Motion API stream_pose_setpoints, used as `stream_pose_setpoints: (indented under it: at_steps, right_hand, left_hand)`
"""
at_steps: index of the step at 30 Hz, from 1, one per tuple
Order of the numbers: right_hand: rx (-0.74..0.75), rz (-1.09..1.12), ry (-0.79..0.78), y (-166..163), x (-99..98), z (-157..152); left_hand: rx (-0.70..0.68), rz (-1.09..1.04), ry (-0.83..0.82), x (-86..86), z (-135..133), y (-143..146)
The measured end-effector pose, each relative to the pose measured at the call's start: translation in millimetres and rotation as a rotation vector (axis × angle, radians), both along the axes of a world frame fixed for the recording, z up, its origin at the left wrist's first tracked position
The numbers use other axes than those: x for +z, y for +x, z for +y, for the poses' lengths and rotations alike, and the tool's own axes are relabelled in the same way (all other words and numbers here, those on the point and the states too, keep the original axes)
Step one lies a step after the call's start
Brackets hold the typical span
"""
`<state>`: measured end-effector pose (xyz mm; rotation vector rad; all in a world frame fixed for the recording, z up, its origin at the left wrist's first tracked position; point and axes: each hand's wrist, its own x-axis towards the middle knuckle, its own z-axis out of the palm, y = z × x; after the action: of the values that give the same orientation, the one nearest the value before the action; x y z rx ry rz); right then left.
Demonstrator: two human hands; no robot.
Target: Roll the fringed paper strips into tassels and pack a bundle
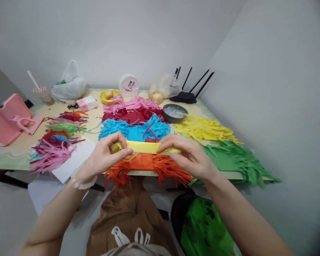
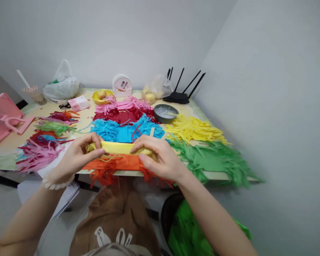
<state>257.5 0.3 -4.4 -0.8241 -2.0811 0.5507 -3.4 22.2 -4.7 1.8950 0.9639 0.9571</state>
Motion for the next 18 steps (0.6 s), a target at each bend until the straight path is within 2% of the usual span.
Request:
stream_pose_setpoints:
  at_steps: [4,7,11,13,16,18]
  right_hand:
    - [-0.137,-0.046,0.01,-5,-4.2,-3]
    - [-0.258,-0.087,-0.001,-9,-6.5,-4]
    - [-0.291,-0.102,-0.054,-10,-4.7,-6]
    - [-0.281,-0.037,-0.13,-9,-4.3,-7]
    - [-0.231,0.168,-0.294,-10,-7.1,-10]
    - [-0.192,0.304,-0.373,-11,-10.8,-11]
  left_hand:
    - [0.093,0.069,0.214,-7.2,2,4]
    - [0.084,0.143,0.228,-8.1,0,4]
    - [0.037,0.186,0.152,-4.6,-2,3]
    - [-0.008,0.075,0.039,-3.1,-4,3]
    - [-0.094,-0.167,-0.217,-3.5,-5,4]
    - [-0.11,-0.265,-0.302,-5.8,-6,5]
